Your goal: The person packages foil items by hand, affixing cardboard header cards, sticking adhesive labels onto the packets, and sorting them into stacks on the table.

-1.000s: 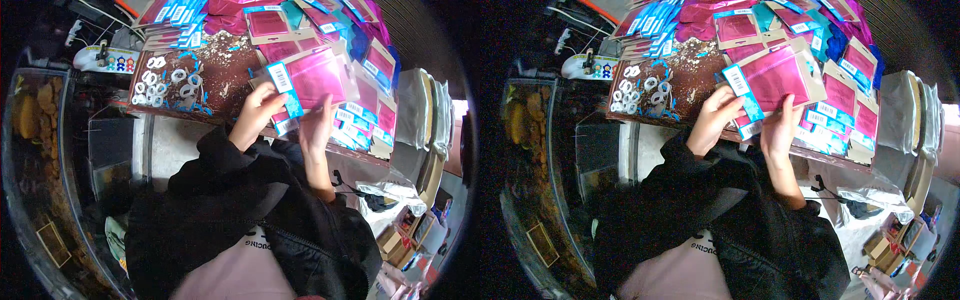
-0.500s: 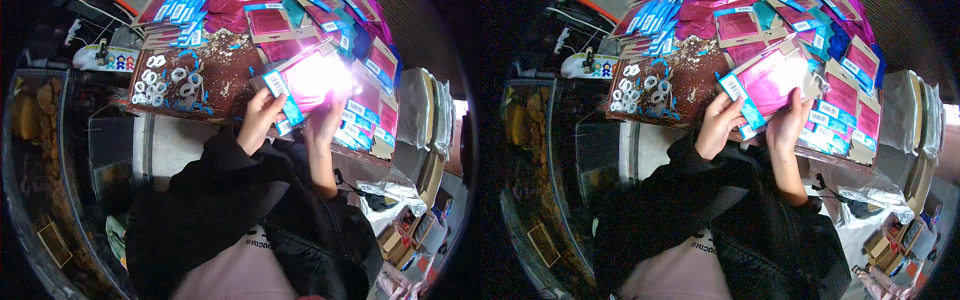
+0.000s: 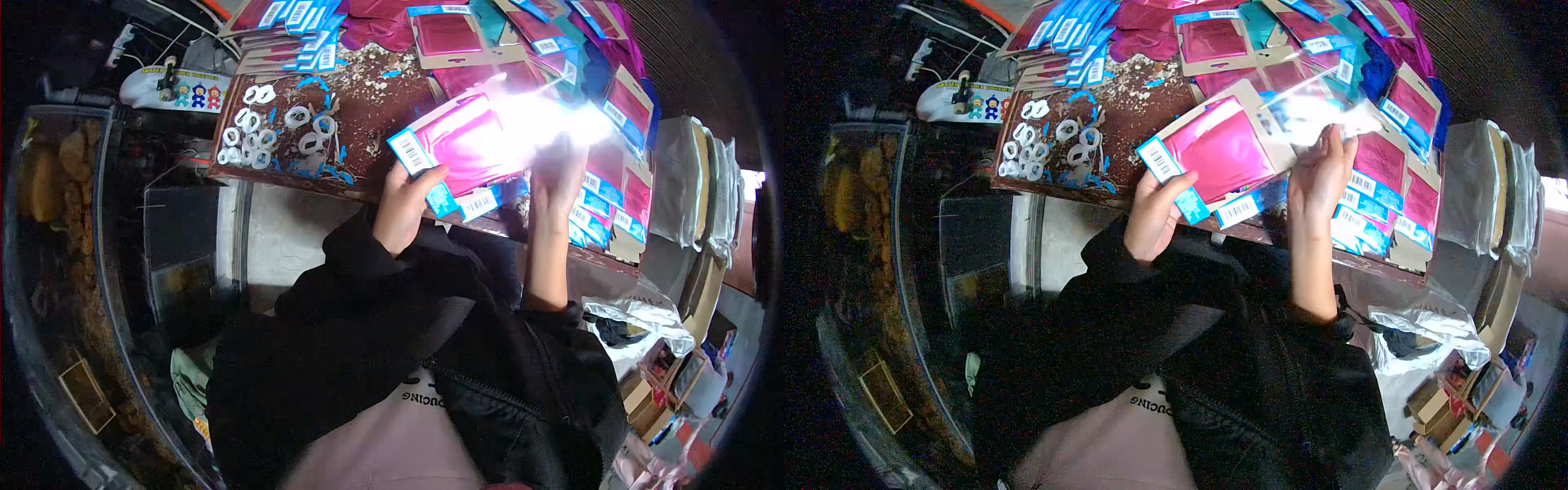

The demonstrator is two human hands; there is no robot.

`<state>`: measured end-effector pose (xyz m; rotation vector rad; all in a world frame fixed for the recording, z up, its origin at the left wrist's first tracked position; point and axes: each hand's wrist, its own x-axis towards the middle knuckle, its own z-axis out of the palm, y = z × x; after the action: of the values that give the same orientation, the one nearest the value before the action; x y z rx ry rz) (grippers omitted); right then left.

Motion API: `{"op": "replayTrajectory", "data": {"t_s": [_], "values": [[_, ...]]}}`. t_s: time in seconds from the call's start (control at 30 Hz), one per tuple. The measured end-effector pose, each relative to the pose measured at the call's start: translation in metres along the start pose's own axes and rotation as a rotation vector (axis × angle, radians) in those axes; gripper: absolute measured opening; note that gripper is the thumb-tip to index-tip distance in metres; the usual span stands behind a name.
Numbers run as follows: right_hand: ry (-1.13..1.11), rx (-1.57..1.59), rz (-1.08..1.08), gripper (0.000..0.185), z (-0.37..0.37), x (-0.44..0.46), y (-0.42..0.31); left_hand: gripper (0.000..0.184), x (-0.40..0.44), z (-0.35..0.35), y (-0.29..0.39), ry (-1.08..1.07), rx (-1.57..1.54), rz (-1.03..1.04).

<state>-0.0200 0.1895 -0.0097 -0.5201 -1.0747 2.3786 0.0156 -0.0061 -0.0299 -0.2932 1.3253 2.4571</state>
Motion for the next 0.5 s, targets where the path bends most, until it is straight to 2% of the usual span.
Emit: {"op": "replayTrajectory", "data": {"t_s": [0.07,0.27,0.43,0.5], "values": [[-0.011,0.002,0.016,0.019,-0.008,0.009,0.005,0.028,-0.003,-0.005,0.005,0.017,-0.117,-0.014],[-0.108,0.144,0.107,0.017,-0.028,0.023,0.016,0.029,-0.023,-0.037,0.01,0.115,-0.085,-0.028],[-0.11,0.062,0.137,0.026,-0.041,0.033,0.023,0.028,-0.037,-0.063,0.014,0.138,-0.089,-0.021],[-0.068,-0.088,0.134,0.033,-0.037,0.031,0.018,0.029,-0.043,-0.065,0.022,0.176,-0.118,0.019]]}}
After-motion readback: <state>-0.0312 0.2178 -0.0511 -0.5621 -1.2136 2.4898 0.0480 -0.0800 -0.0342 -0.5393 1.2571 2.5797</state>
